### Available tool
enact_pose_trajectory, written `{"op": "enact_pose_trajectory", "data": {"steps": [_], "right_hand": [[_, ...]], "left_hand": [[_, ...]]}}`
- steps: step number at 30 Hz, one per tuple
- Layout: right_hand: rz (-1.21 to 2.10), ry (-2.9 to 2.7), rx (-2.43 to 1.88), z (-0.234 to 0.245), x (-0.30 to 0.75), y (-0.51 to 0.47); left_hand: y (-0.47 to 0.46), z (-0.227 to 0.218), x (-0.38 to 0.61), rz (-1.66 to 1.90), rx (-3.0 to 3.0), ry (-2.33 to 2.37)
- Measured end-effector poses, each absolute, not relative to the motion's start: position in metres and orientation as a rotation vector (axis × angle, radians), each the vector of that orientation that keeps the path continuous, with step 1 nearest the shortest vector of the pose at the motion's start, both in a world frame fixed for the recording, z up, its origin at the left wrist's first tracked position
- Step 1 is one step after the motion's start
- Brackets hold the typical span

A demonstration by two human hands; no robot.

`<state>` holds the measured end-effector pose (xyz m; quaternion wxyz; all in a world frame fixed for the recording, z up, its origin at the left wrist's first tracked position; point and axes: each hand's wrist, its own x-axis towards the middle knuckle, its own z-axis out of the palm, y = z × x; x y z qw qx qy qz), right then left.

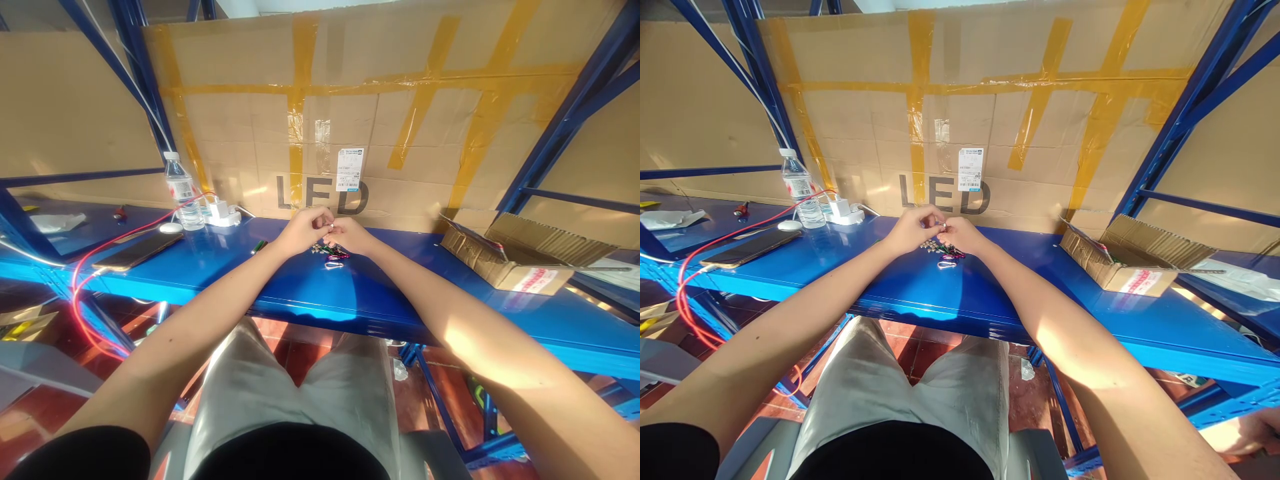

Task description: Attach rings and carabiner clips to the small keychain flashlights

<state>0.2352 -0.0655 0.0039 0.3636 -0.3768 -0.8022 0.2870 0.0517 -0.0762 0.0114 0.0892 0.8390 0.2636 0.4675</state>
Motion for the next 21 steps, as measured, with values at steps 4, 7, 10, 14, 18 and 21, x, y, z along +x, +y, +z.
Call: {"op": "enact_pose_trajectory", "data": {"steps": [4,7,10,14,18,21], "right_hand": [[0.727,-2.029,-0.926,0.0034,0.2382,-0.0640],[0.718,-2.006,-0.915,0.0039,0.2404,-0.0624],[0.715,-1.994,-0.901,0.0044,0.2409,-0.0614],[0.764,-1.978,-0.807,0.0054,0.2397,-0.0625],[0.788,-1.960,-0.766,0.0064,0.2389,-0.0638],[0.724,-1.973,-0.761,0.0062,0.2398,-0.0623]], "left_hand": [[-0.0772,0.0128,0.0510,1.381,2.465,0.783],[-0.0764,0.0115,0.0505,1.382,2.468,0.770],[-0.0755,0.0094,0.0512,1.382,2.503,0.748],[-0.0766,0.0078,0.0536,1.381,2.539,0.739],[-0.0771,0.0065,0.0550,1.386,2.556,0.686],[-0.0757,0.0054,0.0552,1.387,2.579,0.664]]}}
